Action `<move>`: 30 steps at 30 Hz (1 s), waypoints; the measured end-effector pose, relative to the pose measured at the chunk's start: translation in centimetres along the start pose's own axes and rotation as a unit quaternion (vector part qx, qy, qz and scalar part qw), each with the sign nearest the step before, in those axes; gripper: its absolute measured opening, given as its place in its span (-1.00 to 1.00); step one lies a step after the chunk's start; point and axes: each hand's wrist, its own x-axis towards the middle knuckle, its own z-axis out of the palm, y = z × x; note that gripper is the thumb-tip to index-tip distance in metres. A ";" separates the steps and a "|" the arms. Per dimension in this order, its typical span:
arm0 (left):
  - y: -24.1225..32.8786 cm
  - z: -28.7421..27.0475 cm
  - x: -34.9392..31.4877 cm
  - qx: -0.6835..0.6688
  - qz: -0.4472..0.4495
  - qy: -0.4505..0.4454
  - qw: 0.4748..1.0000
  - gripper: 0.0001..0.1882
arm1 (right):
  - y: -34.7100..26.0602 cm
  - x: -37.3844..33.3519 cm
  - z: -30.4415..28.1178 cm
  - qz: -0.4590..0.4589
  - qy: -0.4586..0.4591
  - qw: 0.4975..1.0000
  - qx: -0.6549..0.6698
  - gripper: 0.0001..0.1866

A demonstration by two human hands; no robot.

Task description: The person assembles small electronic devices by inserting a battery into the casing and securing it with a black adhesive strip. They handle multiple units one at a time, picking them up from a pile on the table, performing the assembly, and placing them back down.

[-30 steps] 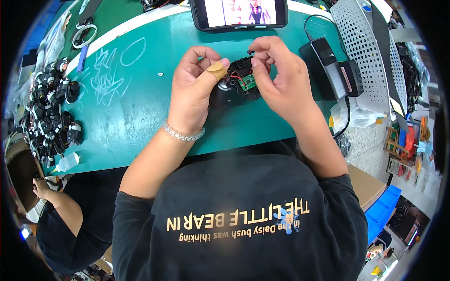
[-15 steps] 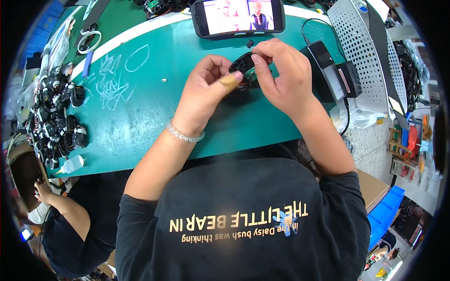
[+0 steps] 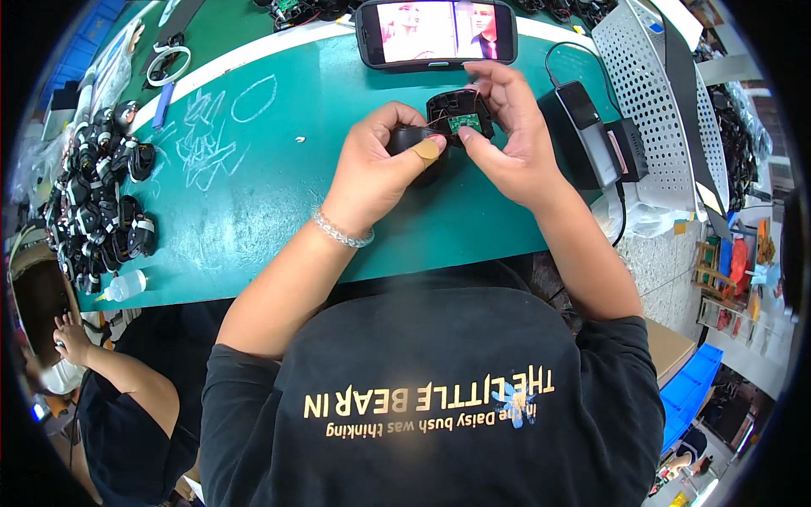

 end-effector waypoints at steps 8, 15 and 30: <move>-0.4 0.5 -0.3 0.052 0.086 0.025 0.995 -0.76 | -1.1 0.1 -0.4 -0.062 -0.053 0.978 -0.194 -0.70; 0.3 0.2 -0.4 -0.015 0.073 -0.024 0.997 -0.84 | -0.4 -0.1 0.3 -0.049 -0.004 0.987 -0.152 -0.74; 0.5 0.5 -0.6 -0.148 0.099 -0.026 0.984 -0.72 | -2.5 -1.1 1.7 0.195 -0.017 0.954 0.226 -0.81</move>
